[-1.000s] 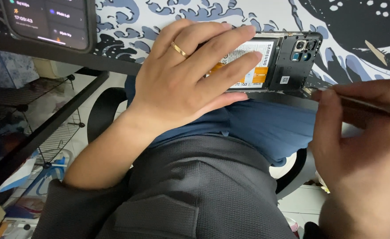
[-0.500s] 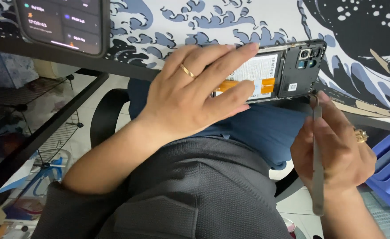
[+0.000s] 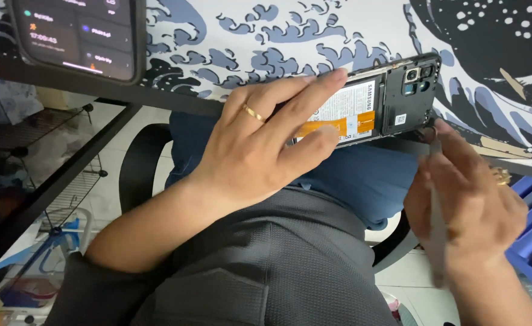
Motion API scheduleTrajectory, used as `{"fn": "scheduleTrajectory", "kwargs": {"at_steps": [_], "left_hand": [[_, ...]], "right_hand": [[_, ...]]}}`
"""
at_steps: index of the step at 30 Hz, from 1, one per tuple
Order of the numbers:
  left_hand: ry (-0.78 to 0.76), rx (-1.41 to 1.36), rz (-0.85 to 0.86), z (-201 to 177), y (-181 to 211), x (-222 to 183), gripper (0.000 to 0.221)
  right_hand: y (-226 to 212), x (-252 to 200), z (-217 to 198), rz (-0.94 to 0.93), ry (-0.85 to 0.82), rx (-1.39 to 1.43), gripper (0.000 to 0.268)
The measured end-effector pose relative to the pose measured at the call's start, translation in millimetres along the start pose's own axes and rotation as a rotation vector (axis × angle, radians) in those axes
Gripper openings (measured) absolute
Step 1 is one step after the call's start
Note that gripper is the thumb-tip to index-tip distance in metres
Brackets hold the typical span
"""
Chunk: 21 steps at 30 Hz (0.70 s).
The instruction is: The person is disassembling a smartphone by removing screws with a screwdriver and using a prying tool to separate components.
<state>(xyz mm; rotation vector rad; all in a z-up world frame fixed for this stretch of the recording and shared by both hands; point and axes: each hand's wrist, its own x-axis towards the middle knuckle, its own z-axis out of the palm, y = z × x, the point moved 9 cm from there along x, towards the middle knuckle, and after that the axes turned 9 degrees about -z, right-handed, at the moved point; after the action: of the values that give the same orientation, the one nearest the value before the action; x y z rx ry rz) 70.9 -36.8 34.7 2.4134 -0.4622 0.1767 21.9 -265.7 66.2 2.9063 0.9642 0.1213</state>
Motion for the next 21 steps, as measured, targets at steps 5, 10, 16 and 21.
{"fn": "scheduleTrajectory", "kwargs": {"at_steps": [5,10,16,21], "left_hand": [[-0.011,0.009,0.094,0,6,-4,0.026],[-0.033,0.032,0.115,-2,9,-1,0.029],[-0.019,0.043,0.102,-2,9,0,0.035],[-0.038,0.059,0.104,-1,10,-1,0.034]], "right_hand": [[-17,10,-8,-0.291,0.253,0.129,0.027],[-11,3,3,-0.374,0.301,0.15,0.031],[-9,0,10,-0.427,0.38,0.138,0.035],[-9,-3,16,-0.441,0.443,0.092,0.033]]}}
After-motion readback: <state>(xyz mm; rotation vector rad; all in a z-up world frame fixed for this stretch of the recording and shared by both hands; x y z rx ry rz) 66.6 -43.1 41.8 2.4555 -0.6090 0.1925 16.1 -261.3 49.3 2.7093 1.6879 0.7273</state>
